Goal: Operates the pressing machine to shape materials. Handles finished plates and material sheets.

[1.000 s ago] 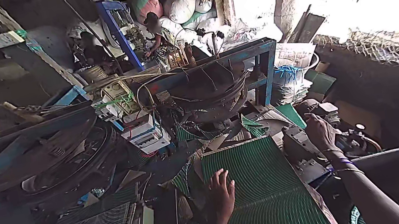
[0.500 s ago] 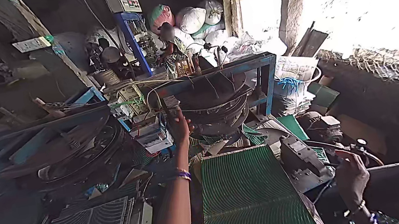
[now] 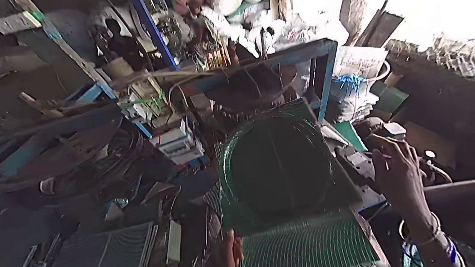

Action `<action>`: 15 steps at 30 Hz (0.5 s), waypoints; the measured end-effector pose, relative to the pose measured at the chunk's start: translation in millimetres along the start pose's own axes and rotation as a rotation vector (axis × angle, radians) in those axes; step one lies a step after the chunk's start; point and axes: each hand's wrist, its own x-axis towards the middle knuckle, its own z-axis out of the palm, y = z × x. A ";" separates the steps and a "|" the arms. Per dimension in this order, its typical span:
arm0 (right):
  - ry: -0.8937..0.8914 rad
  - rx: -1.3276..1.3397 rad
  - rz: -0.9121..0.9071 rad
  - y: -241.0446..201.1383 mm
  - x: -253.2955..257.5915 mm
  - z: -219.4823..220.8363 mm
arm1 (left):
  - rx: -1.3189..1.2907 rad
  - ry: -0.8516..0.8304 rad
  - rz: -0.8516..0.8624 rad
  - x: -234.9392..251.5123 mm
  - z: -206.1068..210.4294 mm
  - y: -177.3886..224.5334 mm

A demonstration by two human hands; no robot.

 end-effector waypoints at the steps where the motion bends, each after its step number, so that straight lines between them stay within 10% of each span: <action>1: -0.074 0.013 -0.013 -14.3 -5.5 -3.6 | 0.050 -0.008 -0.086 -25.3 -17.5 -17.4; 7: -0.983 0.042 -0.094 -44.4 -44.9 70.2 | 0.381 0.037 -0.271 -88.3 -69.6 -66.5; 15: -1.050 -0.007 -0.486 -77.3 -47.6 228.2 | 0.391 0.073 -0.084 -51.4 -35.9 -58.4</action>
